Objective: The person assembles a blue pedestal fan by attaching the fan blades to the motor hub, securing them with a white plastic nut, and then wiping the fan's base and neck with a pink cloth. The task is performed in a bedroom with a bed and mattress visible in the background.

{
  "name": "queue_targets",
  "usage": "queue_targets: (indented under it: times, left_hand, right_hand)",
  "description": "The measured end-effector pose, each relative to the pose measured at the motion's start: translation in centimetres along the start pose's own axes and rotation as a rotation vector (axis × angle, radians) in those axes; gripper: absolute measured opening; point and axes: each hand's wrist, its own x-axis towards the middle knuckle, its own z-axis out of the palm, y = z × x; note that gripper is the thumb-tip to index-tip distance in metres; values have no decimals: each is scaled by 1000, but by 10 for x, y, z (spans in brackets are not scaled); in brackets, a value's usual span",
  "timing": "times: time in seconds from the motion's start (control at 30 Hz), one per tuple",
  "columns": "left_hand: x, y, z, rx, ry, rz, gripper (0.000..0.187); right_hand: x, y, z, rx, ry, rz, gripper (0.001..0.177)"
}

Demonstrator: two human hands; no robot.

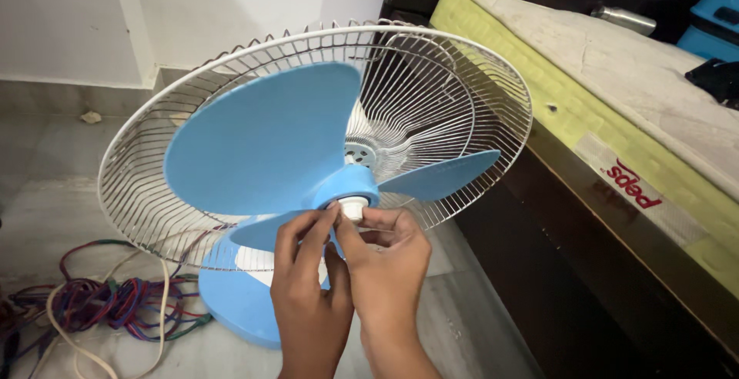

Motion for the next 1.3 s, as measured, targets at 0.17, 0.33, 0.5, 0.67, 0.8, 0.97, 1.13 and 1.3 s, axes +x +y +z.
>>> queue_targets:
  times: [0.17,0.33,0.5,0.67,0.8,0.97,1.13,1.3]
  left_hand:
    - [3,1,-1,-11,13,41,52]
    - [-1,2,0,-62,53,10,42]
    - [4,-3,10,-524,57,-697,22]
    - [9,-13,5,-869,-94,-1002,29]
    - [13,-8,0,-1039,-188,-1110,32]
    - [13,-5,-4,-1127,-258,-1163,30]
    - [10,-12,-4,-1166,-258,-1170,32]
    - [12,-15,-5,-1192,-225,-1204,34]
  right_hand:
    - [-4,-22,-17,-388,-56,-332,23]
    - [-3,-43,-35,-670,-268,-755,47]
    - [-4,-41,-31,-768,-291,-841,49]
    - [-7,-35,-28,-833,-290,-851,42]
    - [-11,-34,-23,-893,-252,-885,38]
    - [-17,-34,-21,-890,-242,-919,40]
    - [-18,-37,-21,-899,-256,-893,43]
    - [-15,-39,-24,-798,-296,-736,58]
